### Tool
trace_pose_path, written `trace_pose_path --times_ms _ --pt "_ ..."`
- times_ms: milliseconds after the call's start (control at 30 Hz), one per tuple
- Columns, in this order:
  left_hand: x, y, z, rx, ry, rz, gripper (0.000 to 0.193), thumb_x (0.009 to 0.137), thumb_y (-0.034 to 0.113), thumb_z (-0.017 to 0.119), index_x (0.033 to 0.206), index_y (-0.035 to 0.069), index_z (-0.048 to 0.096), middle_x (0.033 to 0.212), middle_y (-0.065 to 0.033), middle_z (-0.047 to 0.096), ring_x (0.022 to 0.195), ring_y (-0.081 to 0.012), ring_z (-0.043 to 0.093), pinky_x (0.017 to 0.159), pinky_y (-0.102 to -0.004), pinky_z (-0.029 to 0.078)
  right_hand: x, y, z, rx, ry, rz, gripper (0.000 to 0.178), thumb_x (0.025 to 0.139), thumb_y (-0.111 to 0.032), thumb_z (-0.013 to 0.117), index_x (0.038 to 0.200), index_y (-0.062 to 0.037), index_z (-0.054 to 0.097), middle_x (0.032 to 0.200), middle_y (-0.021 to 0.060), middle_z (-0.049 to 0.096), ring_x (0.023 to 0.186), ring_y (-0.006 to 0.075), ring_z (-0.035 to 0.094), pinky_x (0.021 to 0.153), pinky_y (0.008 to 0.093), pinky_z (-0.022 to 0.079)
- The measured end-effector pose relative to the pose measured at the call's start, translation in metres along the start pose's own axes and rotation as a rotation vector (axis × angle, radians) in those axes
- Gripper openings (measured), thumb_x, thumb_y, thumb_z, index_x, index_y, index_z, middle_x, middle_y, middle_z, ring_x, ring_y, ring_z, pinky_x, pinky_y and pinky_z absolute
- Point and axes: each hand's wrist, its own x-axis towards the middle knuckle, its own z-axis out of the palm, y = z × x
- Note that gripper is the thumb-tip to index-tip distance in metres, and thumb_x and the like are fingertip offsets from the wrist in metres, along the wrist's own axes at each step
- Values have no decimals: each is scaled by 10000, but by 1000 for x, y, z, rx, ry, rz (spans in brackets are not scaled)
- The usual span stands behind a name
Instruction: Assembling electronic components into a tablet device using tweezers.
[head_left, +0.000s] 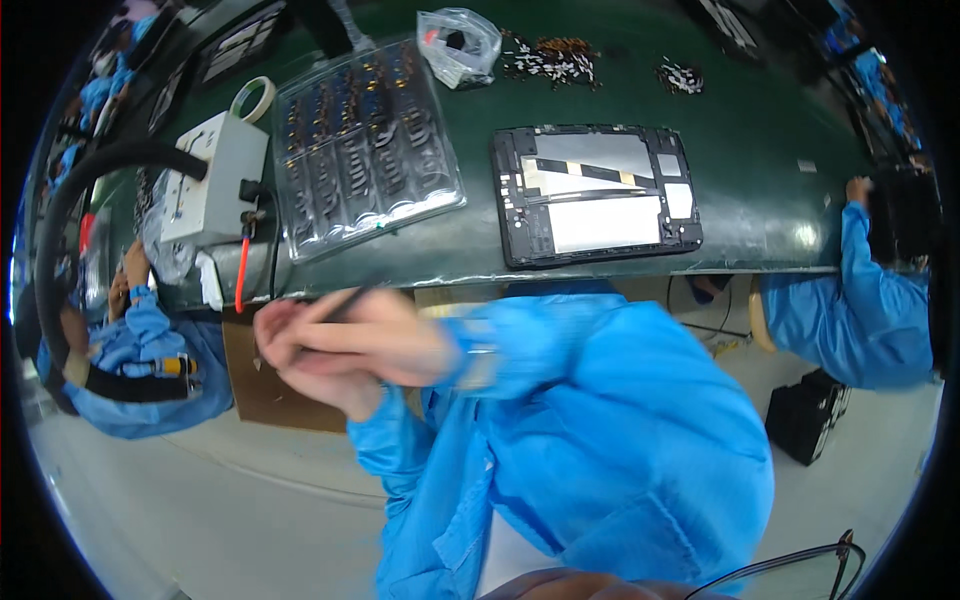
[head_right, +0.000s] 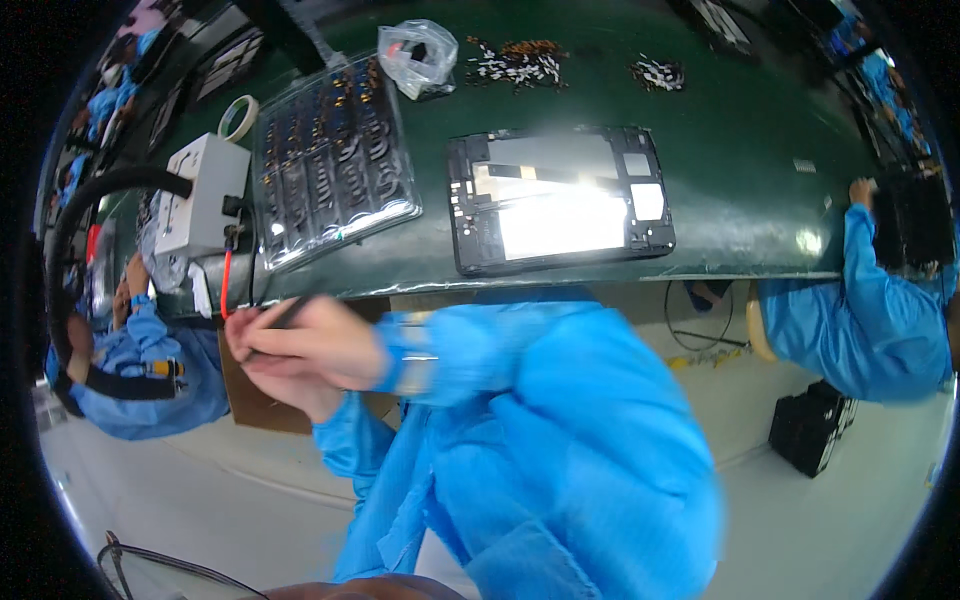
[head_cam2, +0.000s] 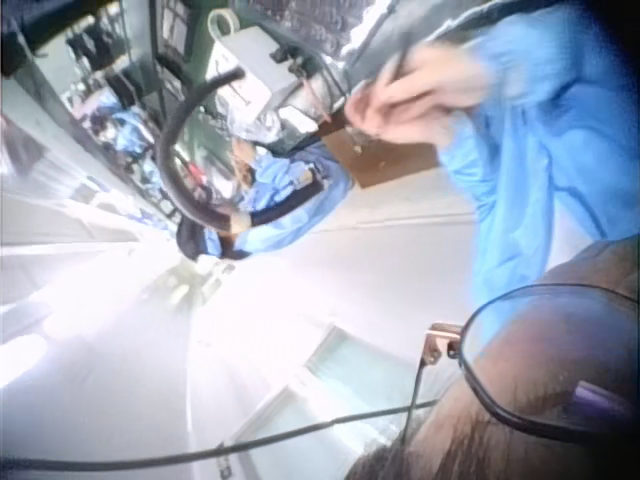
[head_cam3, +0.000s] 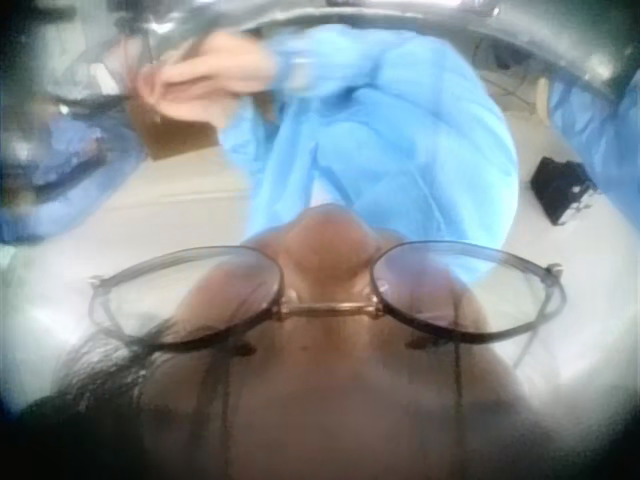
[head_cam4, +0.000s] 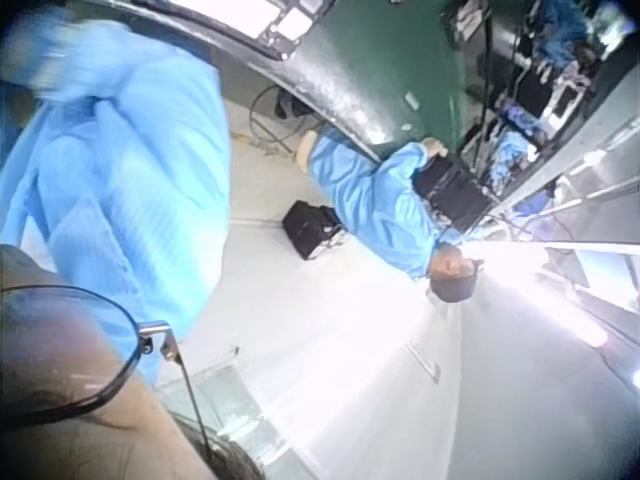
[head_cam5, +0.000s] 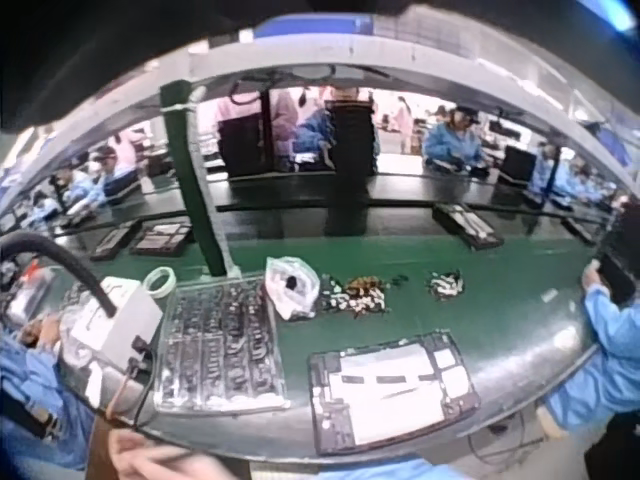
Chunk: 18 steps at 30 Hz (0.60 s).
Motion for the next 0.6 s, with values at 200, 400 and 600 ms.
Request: trace_pose_path --times_ms 200,400,600 --pt "-32 20 142 439 -1088 362 265 783 -13 532 1034 7 617 1009 -164 612 919 -307 591 808 -353 470 -132 -160 -54 -995 415 -946 170 817 -7 561 956 20 656 898 101 654 775 159 606 720 269 496" --pt "-30 -52 225 658 -1260 567 270 809 105 577 1061 11 597 1038 -149 614 947 -336 572 835 -391 458 -135 -241 -123 -1419 711 -580 162 830 -78 624 974 -17 669 887 54 646 764 109 585 672 234 472" --pt "-38 -86 240 680 -1405 527 299 786 150 608 1063 38 601 1038 -109 604 935 -302 568 817 -384 458 -143 -239 -155 -1435 828 -459 182 787 -64 616 952 -24 680 967 78 654 858 163 613 745 281 491"
